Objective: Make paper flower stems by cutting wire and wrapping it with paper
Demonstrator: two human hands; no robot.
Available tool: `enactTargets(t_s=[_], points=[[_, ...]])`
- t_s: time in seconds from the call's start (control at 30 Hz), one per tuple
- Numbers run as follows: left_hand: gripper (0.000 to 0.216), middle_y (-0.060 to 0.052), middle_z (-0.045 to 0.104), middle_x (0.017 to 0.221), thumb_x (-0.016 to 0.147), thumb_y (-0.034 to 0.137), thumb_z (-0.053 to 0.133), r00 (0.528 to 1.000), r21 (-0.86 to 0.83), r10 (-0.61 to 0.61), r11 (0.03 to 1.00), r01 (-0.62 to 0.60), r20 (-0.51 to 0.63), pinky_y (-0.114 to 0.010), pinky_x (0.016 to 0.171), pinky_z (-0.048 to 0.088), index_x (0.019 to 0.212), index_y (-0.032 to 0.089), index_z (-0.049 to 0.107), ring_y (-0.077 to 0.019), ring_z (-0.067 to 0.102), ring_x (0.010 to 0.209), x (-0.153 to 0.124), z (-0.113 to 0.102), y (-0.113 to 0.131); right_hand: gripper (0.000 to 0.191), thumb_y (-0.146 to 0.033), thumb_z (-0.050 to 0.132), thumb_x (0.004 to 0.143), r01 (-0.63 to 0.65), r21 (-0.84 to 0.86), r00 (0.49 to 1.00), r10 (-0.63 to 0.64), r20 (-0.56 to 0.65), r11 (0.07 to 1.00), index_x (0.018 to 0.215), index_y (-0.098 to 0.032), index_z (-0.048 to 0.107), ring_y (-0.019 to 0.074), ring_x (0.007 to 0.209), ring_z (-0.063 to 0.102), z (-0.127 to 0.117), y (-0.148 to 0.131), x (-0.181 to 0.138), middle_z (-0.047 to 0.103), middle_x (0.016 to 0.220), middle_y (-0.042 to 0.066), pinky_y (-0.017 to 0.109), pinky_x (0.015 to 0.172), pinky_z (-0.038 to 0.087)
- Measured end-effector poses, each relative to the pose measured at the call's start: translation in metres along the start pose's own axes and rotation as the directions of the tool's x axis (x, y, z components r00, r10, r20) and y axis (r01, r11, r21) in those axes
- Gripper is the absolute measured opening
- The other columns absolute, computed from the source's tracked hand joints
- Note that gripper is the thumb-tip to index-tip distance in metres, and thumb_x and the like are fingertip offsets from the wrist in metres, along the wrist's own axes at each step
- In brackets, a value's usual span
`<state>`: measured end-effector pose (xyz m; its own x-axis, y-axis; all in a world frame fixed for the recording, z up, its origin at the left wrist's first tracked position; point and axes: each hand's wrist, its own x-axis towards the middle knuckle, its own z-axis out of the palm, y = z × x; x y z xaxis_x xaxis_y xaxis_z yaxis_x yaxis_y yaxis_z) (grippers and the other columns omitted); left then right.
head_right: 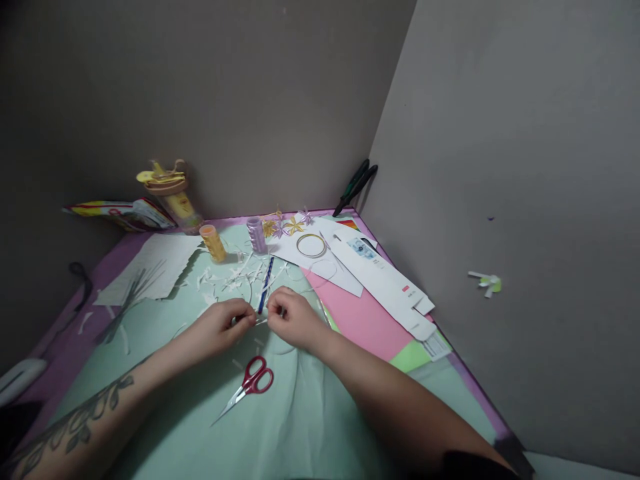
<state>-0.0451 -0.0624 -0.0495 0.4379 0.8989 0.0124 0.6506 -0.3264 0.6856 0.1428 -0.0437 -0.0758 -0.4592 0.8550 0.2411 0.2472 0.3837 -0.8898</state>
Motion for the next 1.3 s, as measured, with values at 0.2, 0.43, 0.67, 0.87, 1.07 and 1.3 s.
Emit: enactTargets(t_s=[0.2,0.43,0.67,0.87,1.07,1.3], points=[[0.021,-0.003,0.062,0.073,0.078,0.023,0.047,0.999,-0.030,0.014,0.999,-0.012,0.041,-0.026,0.064,0.039,0.076,0.020,0.067,-0.0167,0.054,0.070,-0.001,0.000,0.001,0.016,-0.003,0.047,0.065,0.010,-0.008,0.999,-0.010,0.035,1.000,0.059,-0.018,0.046,0.0124,0.071,0.052,0.001,-0.001,0.001,0.056,0.079,0.001,0.022,0.059,0.039],[0.020,-0.003,0.063,0.075,0.077,0.021,0.047,0.998,-0.059,0.030,0.998,-0.027,0.048,-0.025,0.065,0.040,0.076,0.020,0.067,-0.0169,0.055,0.071,-0.001,0.000,0.001,0.017,-0.003,0.047,0.065,-0.006,-0.013,0.999,0.007,0.033,1.000,0.059,-0.019,0.046,0.0125,0.071,0.053,0.001,0.001,0.002,0.056,0.079,0.001,0.022,0.059,0.039],[0.021,-0.004,0.062,0.075,0.079,0.021,0.044,0.996,0.012,0.022,1.000,-0.023,0.084,-0.025,0.065,0.040,0.076,0.019,0.064,-0.0162,0.056,0.070,-0.002,0.003,0.002,0.016,-0.004,0.047,0.065,-0.019,-0.015,0.999,0.020,0.041,1.000,0.059,-0.019,0.045,0.0128,0.072,0.053,0.001,0.000,0.002,0.055,0.079,0.001,0.022,0.059,0.039],[0.020,-0.002,0.060,0.074,0.081,0.020,0.041,0.997,0.038,0.025,0.999,-0.028,0.079,-0.025,0.064,0.039,0.075,0.018,0.059,-0.0153,0.054,0.069,-0.002,0.008,-0.001,0.016,-0.004,0.048,0.066,-0.021,0.004,0.999,0.021,0.040,1.000,0.059,-0.018,0.046,0.0133,0.074,0.054,0.001,0.001,0.002,0.055,0.079,0.002,0.023,0.060,0.040],[0.018,-0.001,0.054,0.072,0.080,0.016,0.039,0.999,0.091,0.039,0.995,-0.040,0.016,-0.025,0.065,0.039,0.073,0.018,0.054,-0.0149,0.051,0.070,0.001,0.004,0.000,0.012,-0.014,0.054,0.071,-0.132,0.053,0.990,0.133,-0.035,0.990,0.083,-0.019,0.054,0.0114,0.069,0.051,0.000,0.002,0.003,0.056,0.085,0.001,0.023,0.059,0.041],[0.018,-0.005,0.057,0.079,0.082,0.016,0.041,0.999,0.312,0.035,0.949,-0.038,0.018,-0.028,0.069,0.040,0.078,0.016,0.058,-0.0179,0.051,0.076,-0.001,0.004,0.012,0.011,-0.010,0.057,0.070,-0.026,-0.053,0.999,0.027,0.032,0.998,0.076,-0.019,0.059,0.0133,0.081,0.053,0.002,-0.001,0.000,0.055,0.093,0.003,0.024,0.066,0.041]])
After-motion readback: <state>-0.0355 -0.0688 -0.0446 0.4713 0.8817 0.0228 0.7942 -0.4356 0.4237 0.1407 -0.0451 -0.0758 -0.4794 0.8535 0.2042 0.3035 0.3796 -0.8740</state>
